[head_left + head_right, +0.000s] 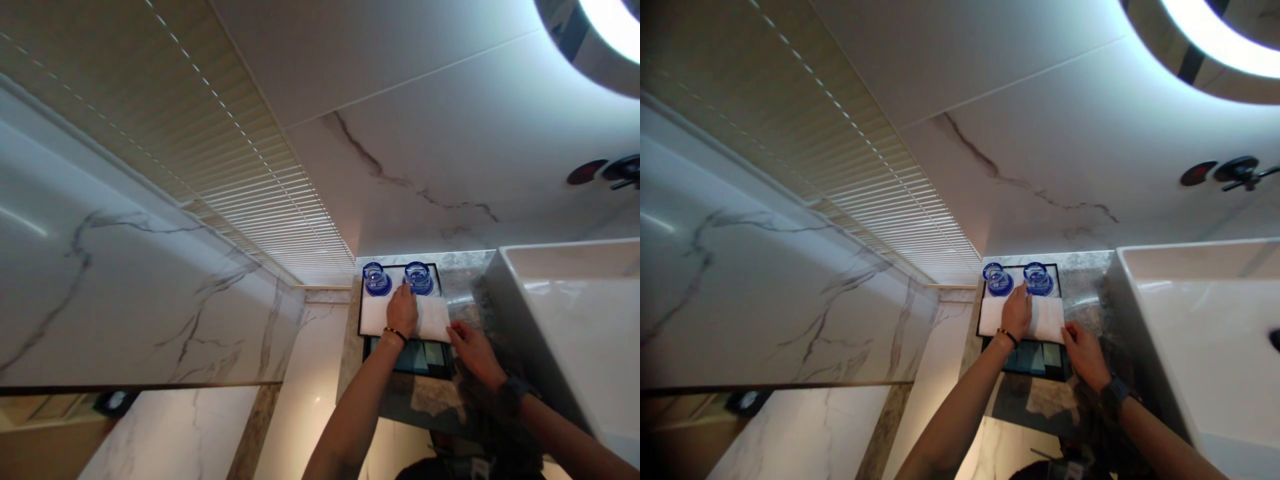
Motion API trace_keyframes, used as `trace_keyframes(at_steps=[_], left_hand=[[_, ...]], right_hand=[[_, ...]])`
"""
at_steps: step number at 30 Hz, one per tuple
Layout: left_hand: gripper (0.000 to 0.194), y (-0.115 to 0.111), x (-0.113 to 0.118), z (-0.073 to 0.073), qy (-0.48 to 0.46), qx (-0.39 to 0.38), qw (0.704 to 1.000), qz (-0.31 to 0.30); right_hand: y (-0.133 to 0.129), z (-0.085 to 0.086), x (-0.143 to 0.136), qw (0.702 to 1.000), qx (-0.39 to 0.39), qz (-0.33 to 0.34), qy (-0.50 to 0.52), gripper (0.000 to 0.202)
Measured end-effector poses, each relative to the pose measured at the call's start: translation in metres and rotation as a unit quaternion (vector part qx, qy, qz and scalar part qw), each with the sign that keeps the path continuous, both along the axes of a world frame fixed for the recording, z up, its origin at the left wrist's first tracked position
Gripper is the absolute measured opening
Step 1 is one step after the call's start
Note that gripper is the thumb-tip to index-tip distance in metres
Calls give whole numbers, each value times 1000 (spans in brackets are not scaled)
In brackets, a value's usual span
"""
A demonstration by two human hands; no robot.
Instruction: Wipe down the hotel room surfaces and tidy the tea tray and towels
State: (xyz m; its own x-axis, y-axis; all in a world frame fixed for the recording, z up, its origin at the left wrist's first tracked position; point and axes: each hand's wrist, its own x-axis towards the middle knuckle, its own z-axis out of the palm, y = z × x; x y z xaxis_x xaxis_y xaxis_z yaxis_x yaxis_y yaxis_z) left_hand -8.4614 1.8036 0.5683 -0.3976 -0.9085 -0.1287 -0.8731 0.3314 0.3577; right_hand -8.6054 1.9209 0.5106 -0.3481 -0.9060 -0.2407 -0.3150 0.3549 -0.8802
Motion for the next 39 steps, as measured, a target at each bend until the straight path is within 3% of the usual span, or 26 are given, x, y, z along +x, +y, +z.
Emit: trace_keyframes(at_steps=[4,8,12,15,18,21,24,27,32,34,36,39], left_hand=[[43,-20,46,13,-38,-2,999,-27],[55,-25,82,14,-71,22,995,-67],[35,-13,101,22,-73,30,994,-73],[25,-5,113,50,-20,31,997,-63],[23,4,119,96,128,-22,991,-39],[17,21,118,139,231,-85,968,-53],[15,42,121,155,239,-94,960,-116],[18,55,135,135,185,-141,961,-147],[21,42,164,68,90,-281,951,-95],[22,33,169,43,33,-269,959,-86],[26,29,171,25,-20,-211,973,-87],[36,37,164,9,-29,-126,990,-53]], right_hand=[[4,5,-2,999,-23,-25,22,51],[2,27,4,995,-89,-21,46,55],[-7,45,18,993,-113,42,-1,53],[-11,47,30,991,-62,86,-79,53],[-16,48,42,975,33,122,-181,61],[-26,63,53,914,103,150,-363,78],[-37,88,60,846,55,100,-520,62],[-44,104,60,861,-7,34,-508,42],[-41,96,52,901,-35,1,-432,44],[-38,85,49,922,-37,-1,-385,47],[-35,73,45,943,-28,-15,-331,49],[-30,53,38,965,-6,-32,-261,50]])
